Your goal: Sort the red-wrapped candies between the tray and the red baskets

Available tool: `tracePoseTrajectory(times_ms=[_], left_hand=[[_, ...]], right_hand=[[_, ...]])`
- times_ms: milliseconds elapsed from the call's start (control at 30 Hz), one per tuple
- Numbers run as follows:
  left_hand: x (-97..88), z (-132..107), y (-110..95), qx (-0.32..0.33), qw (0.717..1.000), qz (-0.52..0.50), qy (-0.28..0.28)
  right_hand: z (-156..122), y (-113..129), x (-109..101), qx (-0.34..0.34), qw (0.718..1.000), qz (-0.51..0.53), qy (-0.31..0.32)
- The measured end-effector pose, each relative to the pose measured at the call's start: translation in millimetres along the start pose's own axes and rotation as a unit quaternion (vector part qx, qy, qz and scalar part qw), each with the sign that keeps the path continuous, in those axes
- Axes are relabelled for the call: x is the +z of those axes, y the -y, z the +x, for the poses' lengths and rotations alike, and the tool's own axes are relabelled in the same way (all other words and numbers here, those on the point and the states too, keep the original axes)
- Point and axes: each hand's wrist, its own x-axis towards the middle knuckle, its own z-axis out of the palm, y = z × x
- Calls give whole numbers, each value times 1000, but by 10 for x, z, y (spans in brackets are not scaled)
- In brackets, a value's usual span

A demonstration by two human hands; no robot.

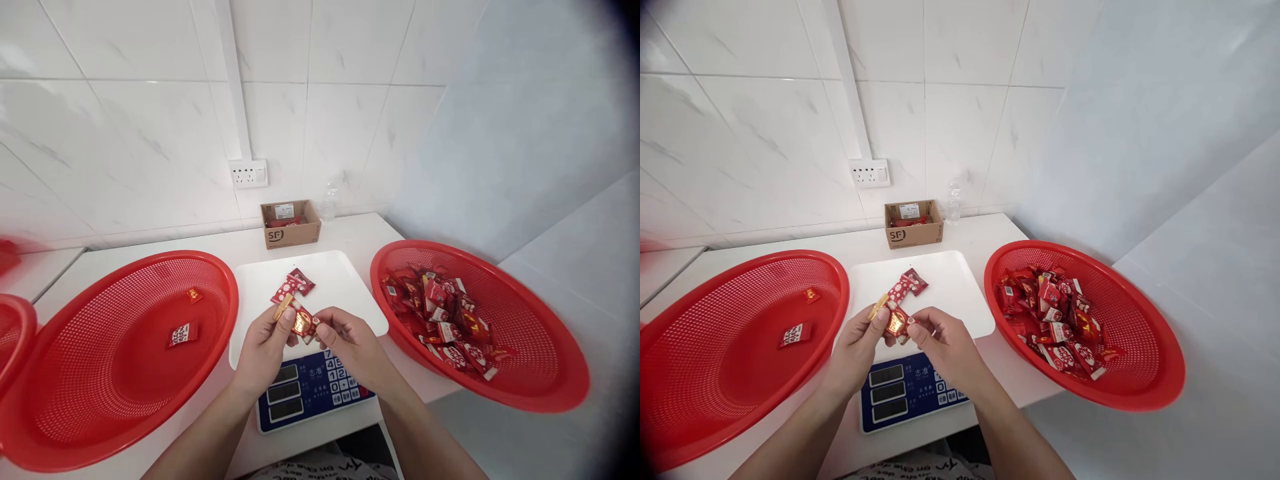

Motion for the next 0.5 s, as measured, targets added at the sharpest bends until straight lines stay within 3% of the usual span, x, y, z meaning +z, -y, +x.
tracePoseTrajectory(times_ms=[67, 300, 500], left_hand=[[13, 5, 23, -9, 999, -37, -10], [35, 6, 42, -85, 987, -134, 32], [14, 19, 37, -101, 986, -123, 49]], right_hand=[[3, -28, 12, 11, 1000, 7, 9], [43, -107, -42, 42, 997, 68, -9], [69, -134, -100, 55, 996, 71, -28]])
